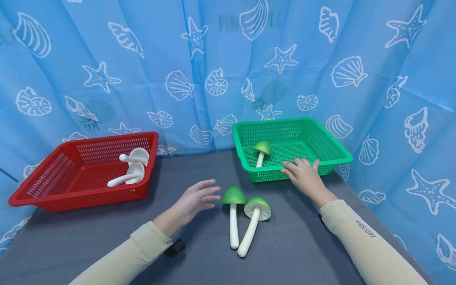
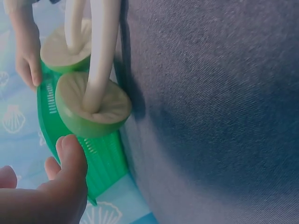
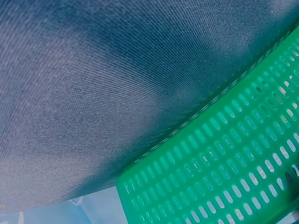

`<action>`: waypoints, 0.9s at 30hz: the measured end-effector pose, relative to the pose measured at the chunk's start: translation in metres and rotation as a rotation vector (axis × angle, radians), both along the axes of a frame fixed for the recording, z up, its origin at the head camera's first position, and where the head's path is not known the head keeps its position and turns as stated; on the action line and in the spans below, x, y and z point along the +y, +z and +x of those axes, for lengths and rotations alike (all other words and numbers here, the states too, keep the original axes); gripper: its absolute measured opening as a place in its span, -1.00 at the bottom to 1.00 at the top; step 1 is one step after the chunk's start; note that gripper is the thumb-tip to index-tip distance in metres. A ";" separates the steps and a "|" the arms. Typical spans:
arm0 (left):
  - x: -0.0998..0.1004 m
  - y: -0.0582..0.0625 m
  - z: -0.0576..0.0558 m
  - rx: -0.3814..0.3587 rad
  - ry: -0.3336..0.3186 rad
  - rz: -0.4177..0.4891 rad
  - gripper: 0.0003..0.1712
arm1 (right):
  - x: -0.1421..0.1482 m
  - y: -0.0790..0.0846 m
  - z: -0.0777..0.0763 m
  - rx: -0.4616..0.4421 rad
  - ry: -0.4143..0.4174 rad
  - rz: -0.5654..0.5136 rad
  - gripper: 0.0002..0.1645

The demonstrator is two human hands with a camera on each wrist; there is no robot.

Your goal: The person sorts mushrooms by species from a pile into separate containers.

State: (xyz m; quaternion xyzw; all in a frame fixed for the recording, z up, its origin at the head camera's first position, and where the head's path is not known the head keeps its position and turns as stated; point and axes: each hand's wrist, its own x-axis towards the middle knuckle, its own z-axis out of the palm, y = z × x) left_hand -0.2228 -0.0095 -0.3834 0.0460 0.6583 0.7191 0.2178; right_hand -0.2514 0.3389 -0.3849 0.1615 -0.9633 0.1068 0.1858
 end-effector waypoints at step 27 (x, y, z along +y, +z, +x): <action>0.001 -0.025 0.029 -0.146 -0.063 -0.095 -0.49 | 0.000 -0.002 -0.001 0.014 0.015 -0.008 -0.59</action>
